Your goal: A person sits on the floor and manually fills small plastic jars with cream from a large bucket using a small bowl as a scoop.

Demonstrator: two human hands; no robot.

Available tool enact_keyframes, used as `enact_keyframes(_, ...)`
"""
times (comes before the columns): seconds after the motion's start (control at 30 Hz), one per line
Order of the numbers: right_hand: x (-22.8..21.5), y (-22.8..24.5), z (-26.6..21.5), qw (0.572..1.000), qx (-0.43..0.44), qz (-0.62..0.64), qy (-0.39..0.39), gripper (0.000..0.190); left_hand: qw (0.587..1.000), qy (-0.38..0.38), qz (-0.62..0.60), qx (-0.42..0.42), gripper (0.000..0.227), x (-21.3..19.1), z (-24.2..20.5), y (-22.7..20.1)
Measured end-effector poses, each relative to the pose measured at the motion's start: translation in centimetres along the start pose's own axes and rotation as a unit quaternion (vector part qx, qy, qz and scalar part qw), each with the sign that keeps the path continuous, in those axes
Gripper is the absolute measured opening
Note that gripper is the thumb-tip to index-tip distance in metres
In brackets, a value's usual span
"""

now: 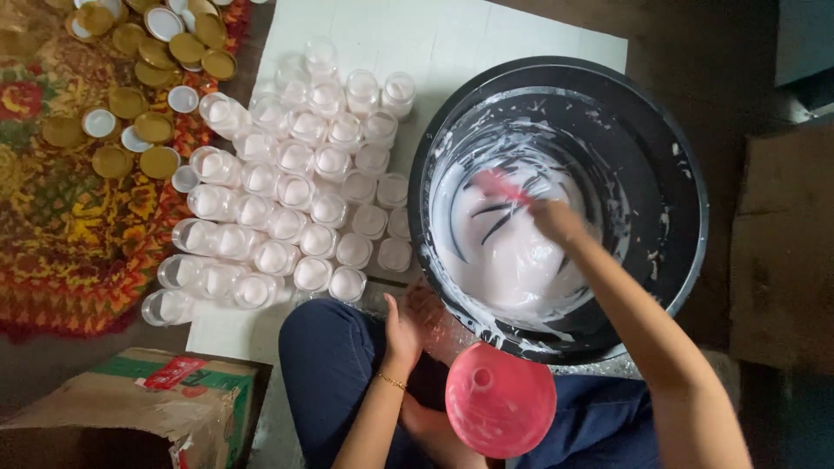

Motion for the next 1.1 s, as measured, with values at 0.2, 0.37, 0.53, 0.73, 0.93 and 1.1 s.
enact_keyframes(0.2, 2.3, 1.5, -7.6, 0.948, -0.011, -0.266, 0.174, 0.036, 1.000, 0.008, 0.001, -0.008, 0.089, -2.0, 0.9, 0.9)
enact_keyframes(0.37, 1.6, -11.4, -2.8, 0.857, -0.039, -0.498, -0.123, 0.017, 1.000, 0.017, -0.016, -0.012, 0.090, -2.5, 1.0, 1.0)
enact_keyframes(0.53, -2.7, -9.4, -2.3, 0.967, 0.241, -0.085, 0.010, 0.034, 0.999, 0.026, -0.025, -0.005, 0.089, -2.8, 1.3, 0.9)
enact_keyframes(0.73, 0.0, 1.5, -14.1, 0.936, -0.094, -0.317, 0.123, 0.025, 1.000, 0.023, -0.013, 0.001, 0.088, -3.6, 1.6, 1.1)
enact_keyframes(0.93, -3.1, -8.0, -11.6, 0.835, -0.129, -0.473, -0.249, 0.010, 1.000, 0.017, 0.023, 0.004, 0.089, -1.5, 0.5, 0.6)
enact_keyframes(1.1, -2.5, -7.8, -9.8, 0.838, 0.016, -0.496, -0.227, 0.011, 1.000, 0.018, 0.007, 0.008, 0.089, -2.2, 0.9, 0.8)
Point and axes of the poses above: each hand's wrist, its own z-axis towards the middle knuckle, its own x-axis out of the palm, y = z × x, the point moved 1 cm from there along z, towards the middle knuckle, and after that the axes turned 9 degrees about y, right-handed, at the moved point
